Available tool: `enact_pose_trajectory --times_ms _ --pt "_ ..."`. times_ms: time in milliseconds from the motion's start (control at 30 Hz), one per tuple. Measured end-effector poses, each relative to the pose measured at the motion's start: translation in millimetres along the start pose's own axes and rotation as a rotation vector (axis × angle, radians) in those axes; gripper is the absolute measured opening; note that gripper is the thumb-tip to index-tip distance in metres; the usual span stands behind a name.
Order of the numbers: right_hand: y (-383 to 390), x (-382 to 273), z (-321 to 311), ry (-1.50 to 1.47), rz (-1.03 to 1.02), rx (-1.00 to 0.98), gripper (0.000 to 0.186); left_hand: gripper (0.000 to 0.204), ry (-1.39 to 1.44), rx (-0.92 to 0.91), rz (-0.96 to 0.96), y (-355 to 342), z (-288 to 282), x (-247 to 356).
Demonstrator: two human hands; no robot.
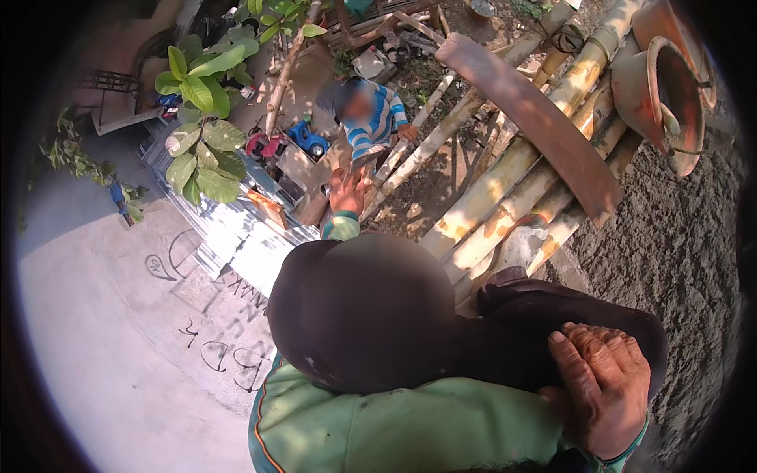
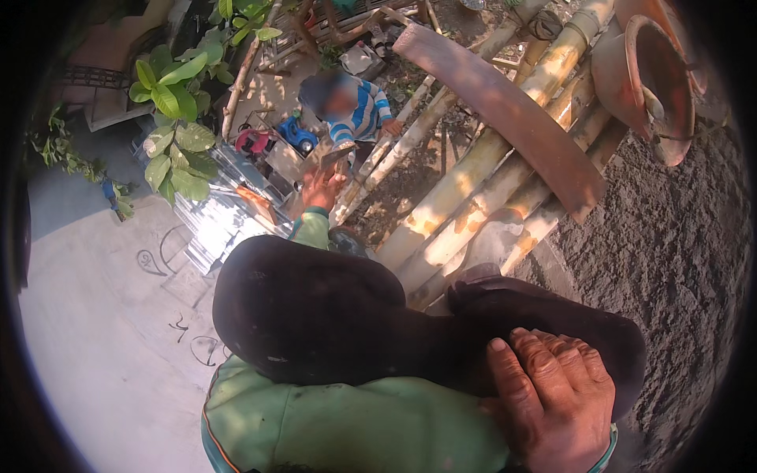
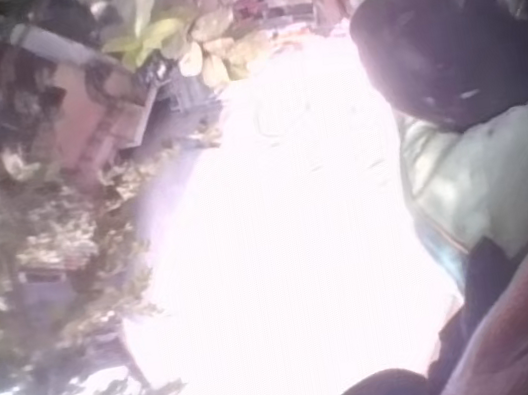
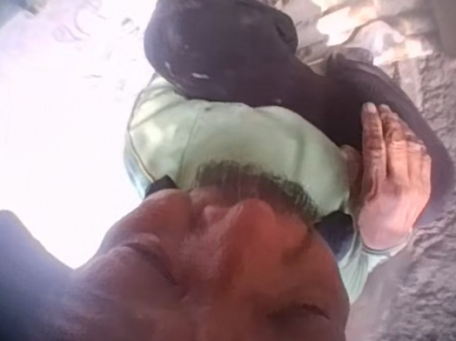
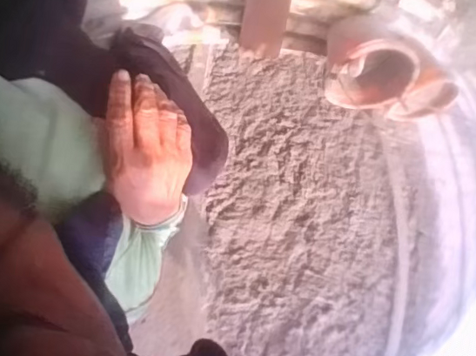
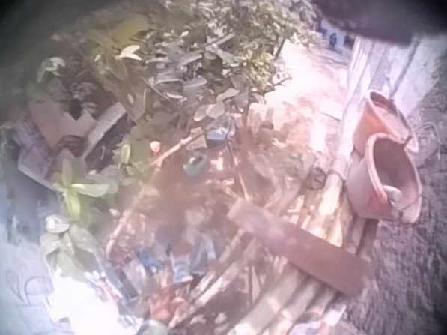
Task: The person hammers a nail into a wooden plank on bamboo scaffolding, then scoops wet cement from a bucket and applies it to a wall using a trowel. The person smooths the cement on the wall surface.
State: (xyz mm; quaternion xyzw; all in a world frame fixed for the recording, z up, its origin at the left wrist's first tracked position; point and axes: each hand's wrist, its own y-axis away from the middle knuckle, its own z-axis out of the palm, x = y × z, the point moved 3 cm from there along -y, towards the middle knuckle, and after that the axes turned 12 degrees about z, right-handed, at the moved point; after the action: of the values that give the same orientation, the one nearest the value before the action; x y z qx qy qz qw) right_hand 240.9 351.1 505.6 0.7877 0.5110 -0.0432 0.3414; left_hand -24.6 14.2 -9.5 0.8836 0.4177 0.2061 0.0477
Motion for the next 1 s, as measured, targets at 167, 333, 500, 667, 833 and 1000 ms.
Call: enact_pose_trajectory --times_ms 167,333,500,667,833,1000 --pt "-2 0 -1 0.011 0.028 -0.010 0.053 0.049 0.175 -0.006 0.255 8 -14 -22" --pt "1 -4 -1 -0.013 -0.034 0.048 0.054 0.046 0.271 0.353 0.108 5 -31 -20" --pt "3 -7 -3 -0.004 0.000 0.083 0.054 0.043 0.464 0.408 0.069 -22 -61 25" --pt "12 2 -5 -0.062 0.001 0.119 0.053 0.059 -0.025 -0.100 0.230 -44 -86 37" --pt "15 1 -9 -0.059 0.006 0.163 0.045 0.049 -0.111 -0.237 0.441 -64 -72 25" --pt "22 2 -8 -0.081 -0.035 0.241 0.051 0.043 -0.061 -0.111 0.534 -67 -107 44"
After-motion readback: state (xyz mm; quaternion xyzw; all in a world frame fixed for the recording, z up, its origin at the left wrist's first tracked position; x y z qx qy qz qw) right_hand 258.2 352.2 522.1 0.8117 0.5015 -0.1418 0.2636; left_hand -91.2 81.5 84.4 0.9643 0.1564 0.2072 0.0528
